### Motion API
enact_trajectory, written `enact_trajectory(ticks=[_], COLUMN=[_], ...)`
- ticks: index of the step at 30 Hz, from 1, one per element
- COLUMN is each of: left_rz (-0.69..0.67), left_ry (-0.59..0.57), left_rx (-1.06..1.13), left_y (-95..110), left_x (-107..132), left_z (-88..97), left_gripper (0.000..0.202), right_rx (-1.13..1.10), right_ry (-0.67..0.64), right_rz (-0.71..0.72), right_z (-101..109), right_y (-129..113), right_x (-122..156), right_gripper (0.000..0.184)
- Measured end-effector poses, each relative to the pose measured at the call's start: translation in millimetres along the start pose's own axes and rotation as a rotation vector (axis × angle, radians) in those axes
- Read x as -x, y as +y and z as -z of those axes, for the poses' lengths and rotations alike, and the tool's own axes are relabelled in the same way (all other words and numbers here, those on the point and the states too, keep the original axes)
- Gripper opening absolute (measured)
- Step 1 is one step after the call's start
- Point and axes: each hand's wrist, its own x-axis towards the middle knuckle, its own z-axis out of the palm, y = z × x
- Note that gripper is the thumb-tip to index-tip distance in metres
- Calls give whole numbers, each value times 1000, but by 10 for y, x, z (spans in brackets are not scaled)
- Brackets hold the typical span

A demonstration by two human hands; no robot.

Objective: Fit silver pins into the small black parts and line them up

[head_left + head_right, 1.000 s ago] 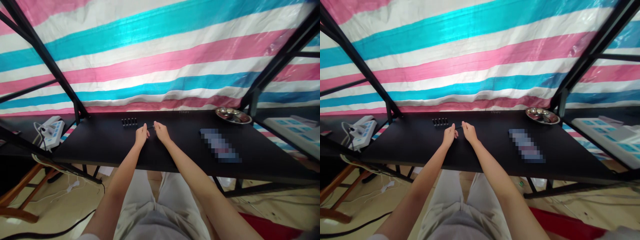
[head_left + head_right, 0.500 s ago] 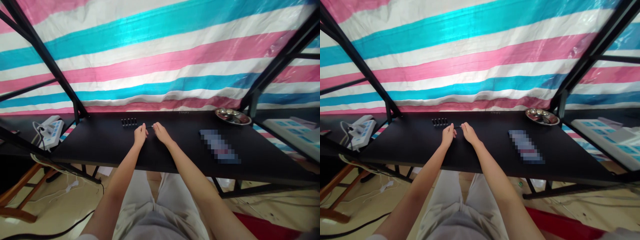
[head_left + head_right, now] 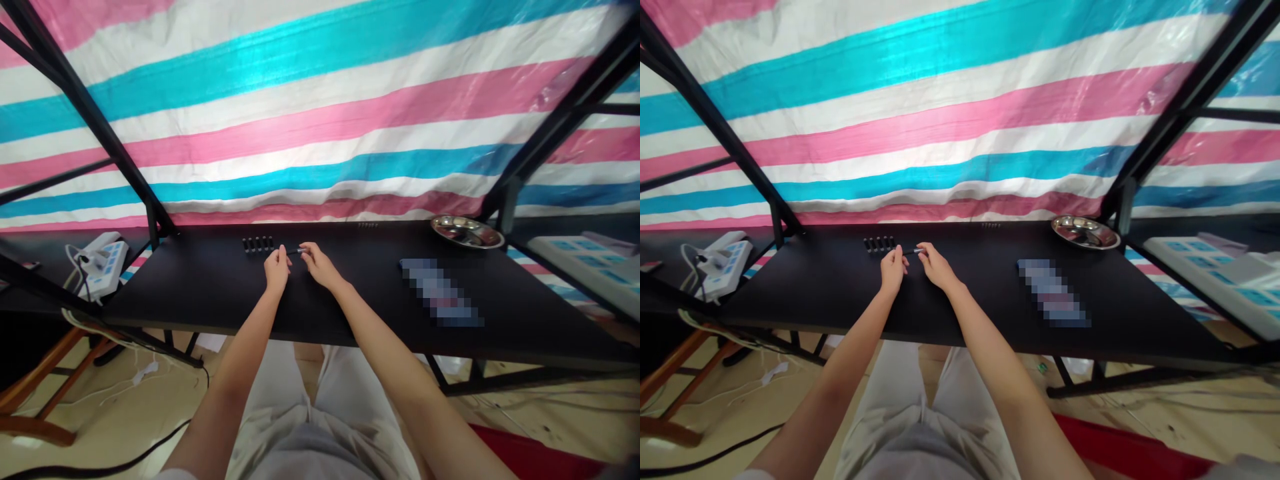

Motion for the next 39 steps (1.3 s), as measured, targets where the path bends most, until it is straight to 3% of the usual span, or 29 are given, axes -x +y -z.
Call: enact_trajectory(ticks=[5,15,18,21,28,34,39], left_rz=[-9,-11,6,16,5,66,37], left_ry=[-2,7,20,22,-50,-135,-134], left_rx=[13,34,36,43,120,219,117], left_y=[9,45,42,51,54,31,-2], left_x=[6,19,14,17,21,16,4], left_z=[5,5,3,4,-9,-12,-10], left_gripper=[50,48,49,49,44,48,44], right_rx=[185,451,450,313,39,54,119], right_ry=[23,62,153,215,16,-68,-107], right_rz=[114,99,3,-25,128,143,162], right_z=[40,60,68,84,7,-21,-28], right_y=[-63,-50,1,1,-122,-75,-45], right_x=[25,23,12,-2,0,17,17], right_gripper=[27,23,22,24,24,19,18])
